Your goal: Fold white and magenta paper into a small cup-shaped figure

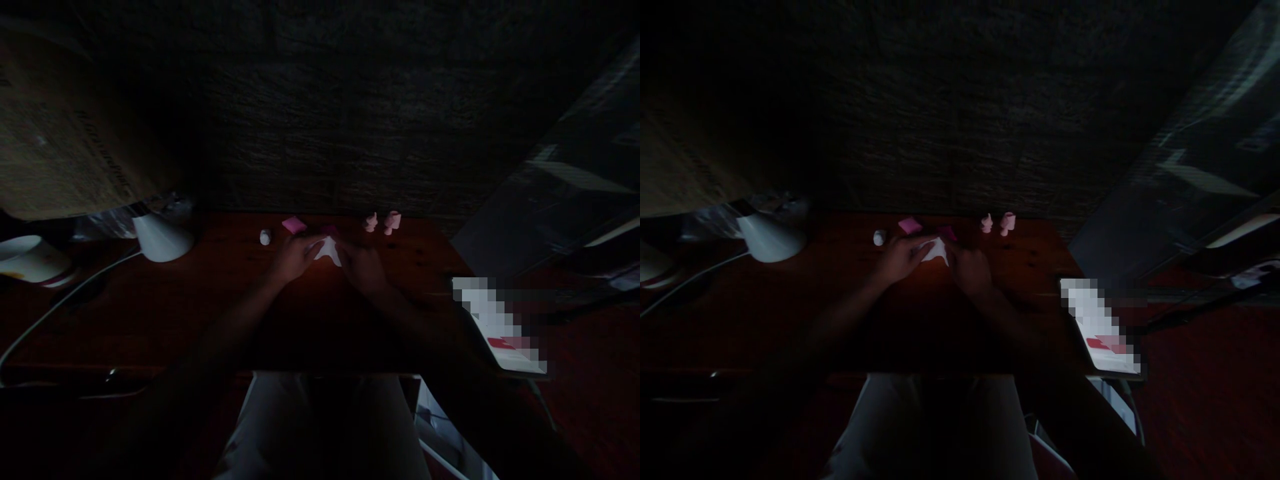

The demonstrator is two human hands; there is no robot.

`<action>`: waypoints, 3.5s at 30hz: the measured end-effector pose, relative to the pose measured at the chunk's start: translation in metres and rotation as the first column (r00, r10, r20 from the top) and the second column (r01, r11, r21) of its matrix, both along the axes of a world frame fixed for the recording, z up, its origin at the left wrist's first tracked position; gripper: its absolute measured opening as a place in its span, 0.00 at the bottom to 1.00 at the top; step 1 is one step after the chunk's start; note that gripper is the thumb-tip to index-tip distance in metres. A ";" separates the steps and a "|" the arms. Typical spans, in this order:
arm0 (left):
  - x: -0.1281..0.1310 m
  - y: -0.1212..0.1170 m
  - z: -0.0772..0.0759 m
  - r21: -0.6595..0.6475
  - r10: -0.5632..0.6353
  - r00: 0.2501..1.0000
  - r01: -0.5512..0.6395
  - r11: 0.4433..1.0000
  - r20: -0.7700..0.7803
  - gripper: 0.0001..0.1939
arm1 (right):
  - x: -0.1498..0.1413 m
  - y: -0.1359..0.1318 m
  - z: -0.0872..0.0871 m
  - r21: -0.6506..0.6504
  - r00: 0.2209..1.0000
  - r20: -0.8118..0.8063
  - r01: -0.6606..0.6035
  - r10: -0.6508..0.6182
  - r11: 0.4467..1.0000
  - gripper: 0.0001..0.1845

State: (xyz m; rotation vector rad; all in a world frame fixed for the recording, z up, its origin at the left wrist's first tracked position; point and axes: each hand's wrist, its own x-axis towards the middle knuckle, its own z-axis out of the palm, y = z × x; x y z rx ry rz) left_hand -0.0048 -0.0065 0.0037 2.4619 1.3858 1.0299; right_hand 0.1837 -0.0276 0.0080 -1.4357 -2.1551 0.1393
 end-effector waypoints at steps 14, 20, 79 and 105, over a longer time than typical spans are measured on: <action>0.003 0.001 -0.003 -0.011 -0.012 0.993 0.014 1.000 0.121 0.14 | -0.001 0.000 -0.002 -0.003 0.991 -0.134 -0.015 0.014 1.000 0.22; 0.005 0.000 -0.002 -0.022 -0.014 0.988 0.018 1.000 0.155 0.14 | -0.001 0.002 -0.002 -0.037 0.996 -0.082 0.015 -0.018 0.999 0.22; 0.006 0.000 0.006 -0.217 0.007 0.929 0.079 0.973 0.371 0.13 | 0.008 0.007 0.002 -0.006 0.955 -0.295 0.015 -0.016 1.000 0.13; -0.013 -0.011 0.028 -0.717 0.045 0.820 0.470 0.515 0.570 0.15 | 0.011 0.008 -0.001 -0.139 0.659 -0.736 -0.374 0.157 0.917 0.11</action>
